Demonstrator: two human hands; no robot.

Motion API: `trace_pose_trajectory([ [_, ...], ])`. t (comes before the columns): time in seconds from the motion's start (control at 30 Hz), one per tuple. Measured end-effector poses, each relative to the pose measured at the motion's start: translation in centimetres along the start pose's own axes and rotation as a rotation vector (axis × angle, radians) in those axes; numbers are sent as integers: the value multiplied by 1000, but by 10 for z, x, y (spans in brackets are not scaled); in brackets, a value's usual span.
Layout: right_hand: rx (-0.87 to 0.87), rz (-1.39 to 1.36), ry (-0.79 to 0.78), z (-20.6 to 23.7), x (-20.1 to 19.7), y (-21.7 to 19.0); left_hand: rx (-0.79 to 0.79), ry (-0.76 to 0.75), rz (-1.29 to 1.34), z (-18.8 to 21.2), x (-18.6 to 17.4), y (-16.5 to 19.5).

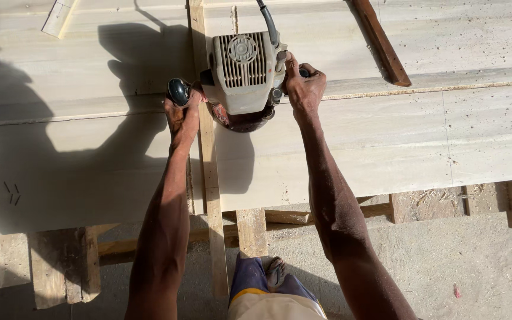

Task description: The person uses a circular saw to cut a large sheet of plywood along a marked line, guided by a wooden straightedge. They repeatedly position the straightedge, nail it in place with a hammer, and then make precise cuts with the saw.

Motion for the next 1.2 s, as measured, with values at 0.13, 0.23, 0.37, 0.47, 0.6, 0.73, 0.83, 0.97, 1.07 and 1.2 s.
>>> trace_pose_trajectory([
  [0.13,-13,-60,18,7,-1,-15,-39,17,37,-1,1,4],
  [0.23,30,11,62,10,-3,-20,-28,-53,142,-2,5,11],
  [0.37,51,33,81,9,-3,-21,-13,-24,75,-3,4,17],
  [0.47,48,105,68,6,-4,-18,6,-34,-9,-2,2,17],
  [0.6,-17,206,70,-3,-6,-14,68,-78,-41,-7,2,24],
  [0.73,183,109,-20,-16,-3,6,13,-54,23,-23,10,55],
  [0.83,182,-96,-14,-27,-11,16,90,-102,89,-27,36,109],
  [0.97,313,-464,-97,-49,-50,29,177,-52,-131,-13,88,193],
  [1.07,303,-512,-112,-74,-125,29,220,-96,-306,-1,163,234],
  [1.2,72,-377,-79,-133,-256,3,353,-158,-276,-3,292,260],
])
Point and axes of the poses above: each hand's wrist, its own z-axis away from the middle knuckle, its own x-axis out of the palm, y = z × x, the point moved 5 cm from there along -z, towards the middle knuckle, and after that the axes turned 2 degrees about -x, right-handed, at the moved point
